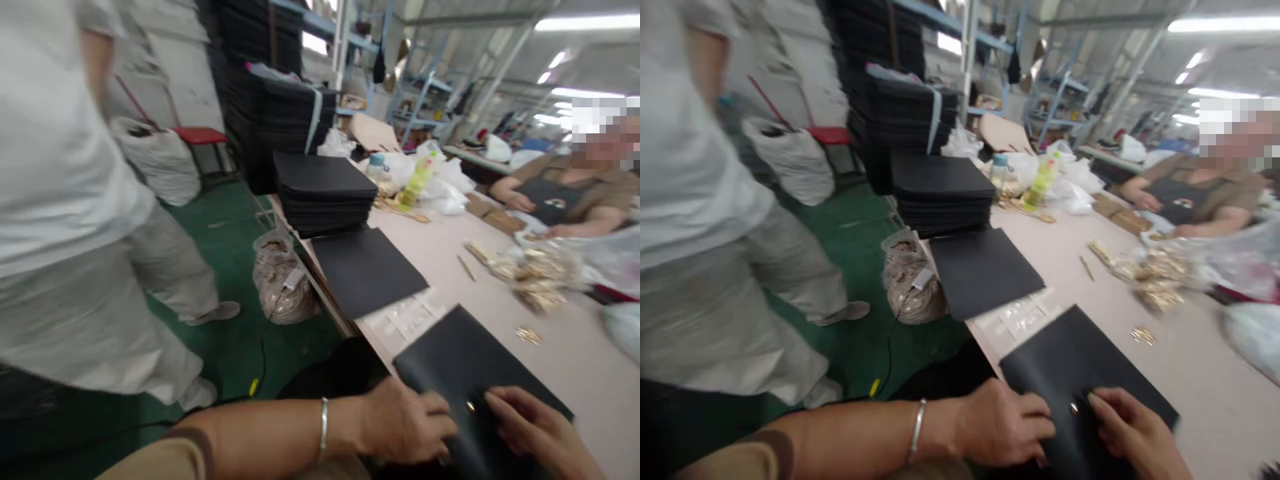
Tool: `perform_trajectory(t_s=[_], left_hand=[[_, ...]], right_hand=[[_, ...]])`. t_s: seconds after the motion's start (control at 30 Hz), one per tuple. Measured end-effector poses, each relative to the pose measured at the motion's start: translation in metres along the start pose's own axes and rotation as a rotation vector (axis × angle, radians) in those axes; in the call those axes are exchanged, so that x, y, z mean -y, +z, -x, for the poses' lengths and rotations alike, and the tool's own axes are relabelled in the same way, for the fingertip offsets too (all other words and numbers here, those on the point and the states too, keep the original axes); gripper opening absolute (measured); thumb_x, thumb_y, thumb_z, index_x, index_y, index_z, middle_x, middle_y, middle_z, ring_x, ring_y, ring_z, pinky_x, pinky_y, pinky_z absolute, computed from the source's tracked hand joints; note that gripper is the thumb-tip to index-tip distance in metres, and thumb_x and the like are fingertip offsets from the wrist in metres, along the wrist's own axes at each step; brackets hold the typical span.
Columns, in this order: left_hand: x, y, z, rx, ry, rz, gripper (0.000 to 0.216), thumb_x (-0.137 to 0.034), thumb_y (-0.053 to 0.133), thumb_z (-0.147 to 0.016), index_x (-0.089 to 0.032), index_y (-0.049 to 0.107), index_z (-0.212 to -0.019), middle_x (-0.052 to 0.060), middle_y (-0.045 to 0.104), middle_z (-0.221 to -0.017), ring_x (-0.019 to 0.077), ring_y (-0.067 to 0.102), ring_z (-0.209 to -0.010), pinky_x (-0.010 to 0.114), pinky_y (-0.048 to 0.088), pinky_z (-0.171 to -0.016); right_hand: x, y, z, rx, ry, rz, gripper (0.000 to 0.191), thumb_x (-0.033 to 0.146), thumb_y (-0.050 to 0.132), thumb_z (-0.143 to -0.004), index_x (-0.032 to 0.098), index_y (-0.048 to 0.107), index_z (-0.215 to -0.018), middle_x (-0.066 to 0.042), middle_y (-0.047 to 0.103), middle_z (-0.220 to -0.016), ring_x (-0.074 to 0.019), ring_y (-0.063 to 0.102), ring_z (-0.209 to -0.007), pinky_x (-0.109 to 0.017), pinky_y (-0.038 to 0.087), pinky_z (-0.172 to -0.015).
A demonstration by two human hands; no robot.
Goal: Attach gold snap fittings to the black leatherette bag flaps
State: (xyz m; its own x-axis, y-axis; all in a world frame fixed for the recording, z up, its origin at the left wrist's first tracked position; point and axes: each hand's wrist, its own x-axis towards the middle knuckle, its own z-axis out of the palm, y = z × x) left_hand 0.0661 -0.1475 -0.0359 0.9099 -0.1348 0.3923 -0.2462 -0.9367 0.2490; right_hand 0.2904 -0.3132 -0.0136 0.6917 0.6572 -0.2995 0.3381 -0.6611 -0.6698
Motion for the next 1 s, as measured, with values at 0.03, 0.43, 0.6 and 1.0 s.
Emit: perform_trajectory(t_s=[0.03, 0.43, 0.6, 1.0], left_hand=[[0.005, -0.002, 0.004, -0.027, -0.058, 0.105, 0.031, -0.04, 0.046, -0.096, -0.02, 0.062, -0.112, 0.002, 0.066, -0.114, 0.0143, 0.066, -0.078, 0.024, 0.051, -0.054], [0.012, -0.026, 0.026, 0.036, -0.655, 0.894, 0.025, -0.035, 0.053, -0.092, -0.021, 0.068, -0.106, -0.002, 0.07, -0.076, 0.0136, 0.064, -0.07, 0.022, 0.047, -0.067], [0.019, -0.013, 0.023, 0.075, -0.819, 1.018, 0.042, -0.053, 0.056, -0.087, -0.021, 0.066, -0.113, 0.0, 0.071, -0.08, 0.0205, 0.069, -0.083, 0.027, 0.052, -0.079], [0.036, -0.004, 0.002, -0.001, -0.743, 0.711, 0.046, -0.064, 0.064, -0.075, -0.028, 0.07, -0.102, -0.003, 0.075, -0.089, 0.0206, 0.071, -0.083, 0.02, 0.053, -0.071]], right_hand=[[-0.006, -0.007, 0.0, -0.093, 0.052, -0.017, 0.043, 0.069, 0.061, -0.071, 0.03, 0.07, -0.086, -0.006, 0.066, -0.063, -0.028, 0.07, -0.063, -0.038, 0.057, -0.053], [0.011, -0.071, -0.061, -0.146, 0.032, 0.442, 0.067, 0.045, 0.071, -0.076, 0.009, 0.057, -0.131, -0.02, 0.066, -0.12, -0.0312, 0.064, -0.108, -0.04, 0.047, -0.092], [0.018, -0.081, -0.071, -0.121, 0.072, 0.351, 0.062, 0.042, 0.087, -0.061, 0.015, 0.068, -0.114, -0.01, 0.071, -0.11, -0.0239, 0.065, -0.097, -0.029, 0.047, -0.083], [-0.017, -0.13, 0.009, -0.219, -0.008, 0.16, 0.024, 0.033, 0.067, -0.082, 0.019, 0.066, -0.101, 0.003, 0.066, -0.083, -0.0123, 0.058, -0.072, -0.022, 0.044, -0.067]])
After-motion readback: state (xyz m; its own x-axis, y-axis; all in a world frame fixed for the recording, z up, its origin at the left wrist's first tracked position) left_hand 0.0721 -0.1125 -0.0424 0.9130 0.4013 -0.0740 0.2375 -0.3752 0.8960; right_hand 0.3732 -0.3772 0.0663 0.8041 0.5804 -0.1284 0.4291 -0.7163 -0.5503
